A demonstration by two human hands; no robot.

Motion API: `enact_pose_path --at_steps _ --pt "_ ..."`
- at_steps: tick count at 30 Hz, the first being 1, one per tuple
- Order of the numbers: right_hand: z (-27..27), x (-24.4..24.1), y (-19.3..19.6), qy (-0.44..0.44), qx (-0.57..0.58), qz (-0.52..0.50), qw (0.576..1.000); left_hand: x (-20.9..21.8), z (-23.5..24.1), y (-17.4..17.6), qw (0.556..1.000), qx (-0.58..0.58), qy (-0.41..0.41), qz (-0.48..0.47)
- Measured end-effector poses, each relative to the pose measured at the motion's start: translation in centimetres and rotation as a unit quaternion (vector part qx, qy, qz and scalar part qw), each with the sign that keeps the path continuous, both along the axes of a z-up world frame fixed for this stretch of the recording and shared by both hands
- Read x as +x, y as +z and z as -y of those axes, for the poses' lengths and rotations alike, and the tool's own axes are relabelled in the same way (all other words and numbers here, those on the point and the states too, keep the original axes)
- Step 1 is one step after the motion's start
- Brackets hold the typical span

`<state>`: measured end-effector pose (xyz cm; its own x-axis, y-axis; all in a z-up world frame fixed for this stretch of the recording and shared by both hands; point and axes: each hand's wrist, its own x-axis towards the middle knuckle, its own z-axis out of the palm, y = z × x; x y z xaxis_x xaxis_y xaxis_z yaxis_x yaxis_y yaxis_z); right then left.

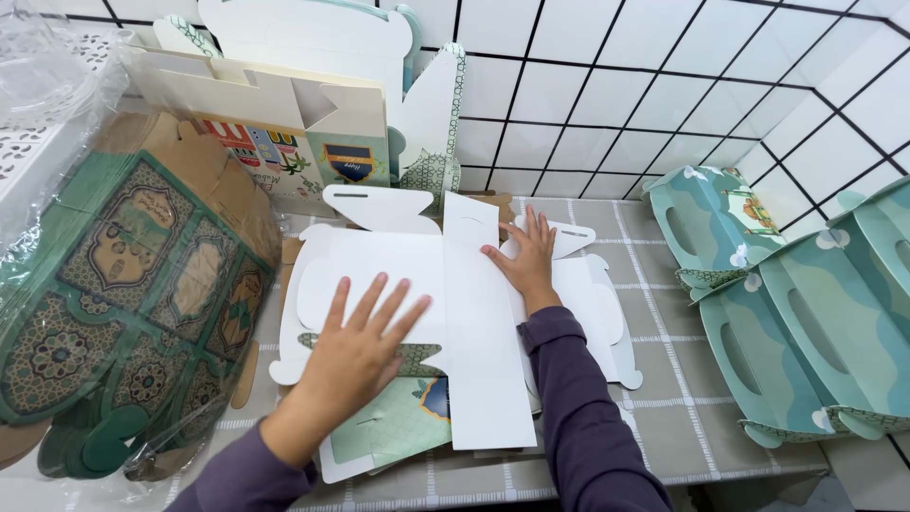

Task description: Assembling a decorative cardboard gift box by folding along creases and tucking tabs into slots.

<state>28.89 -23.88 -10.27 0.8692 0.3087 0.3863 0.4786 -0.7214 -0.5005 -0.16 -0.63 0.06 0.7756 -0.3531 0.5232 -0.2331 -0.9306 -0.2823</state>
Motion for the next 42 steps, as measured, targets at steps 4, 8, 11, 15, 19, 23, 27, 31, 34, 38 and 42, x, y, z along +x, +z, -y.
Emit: enact_pose_path --at_steps 4,8,11,15,19,23,27,31,34,38,42 --pt "0.1 0.6 -0.5 -0.012 -0.002 0.004 1.0 -0.3 2.4 -4.5 0.997 -0.007 -0.07 0.027" --pt "0.2 0.6 -0.3 -0.009 -0.006 0.002 1.0 -1.2 4.2 -5.2 0.99 0.024 -0.136 0.012" --pt "0.1 0.3 -0.1 -0.011 -0.004 0.002 1.0 -1.0 4.6 -4.7 0.988 0.019 -0.154 -0.019" --pt "0.3 0.1 -0.2 -0.035 -0.021 0.094 0.995 -0.2 4.6 -4.0 0.978 0.027 -0.206 -0.017" --pt "0.9 -0.3 0.3 -0.027 -0.028 0.182 0.983 0.6 5.0 -4.1 0.953 -0.051 -0.296 -0.033" --pt "2.4 -0.2 1.5 0.029 -0.009 0.082 0.996 2.2 4.8 -3.3 0.948 -0.156 -0.277 -0.023" --pt "5.5 -2.4 4.7 0.103 -0.05 -0.099 0.988 4.7 3.7 -4.1 0.969 -0.208 -0.125 -0.052" --pt "9.1 -10.8 10.3 0.194 -0.107 -0.172 0.96 5.1 3.4 -3.1 0.97 -0.219 -0.07 -0.083" --pt "11.4 -17.5 12.6 0.244 -0.182 -0.255 0.918 5.3 3.3 -3.6 0.967 -0.225 -0.045 -0.11" --pt "14.7 -20.2 8.5 0.193 -0.248 -0.253 0.915 5.6 3.0 -4.5 0.956 -0.261 -0.133 0.018" --pt "17.0 -20.6 5.3 0.134 -0.16 -0.076 0.975 5.5 2.9 -4.3 0.957 -0.242 -0.136 0.087"
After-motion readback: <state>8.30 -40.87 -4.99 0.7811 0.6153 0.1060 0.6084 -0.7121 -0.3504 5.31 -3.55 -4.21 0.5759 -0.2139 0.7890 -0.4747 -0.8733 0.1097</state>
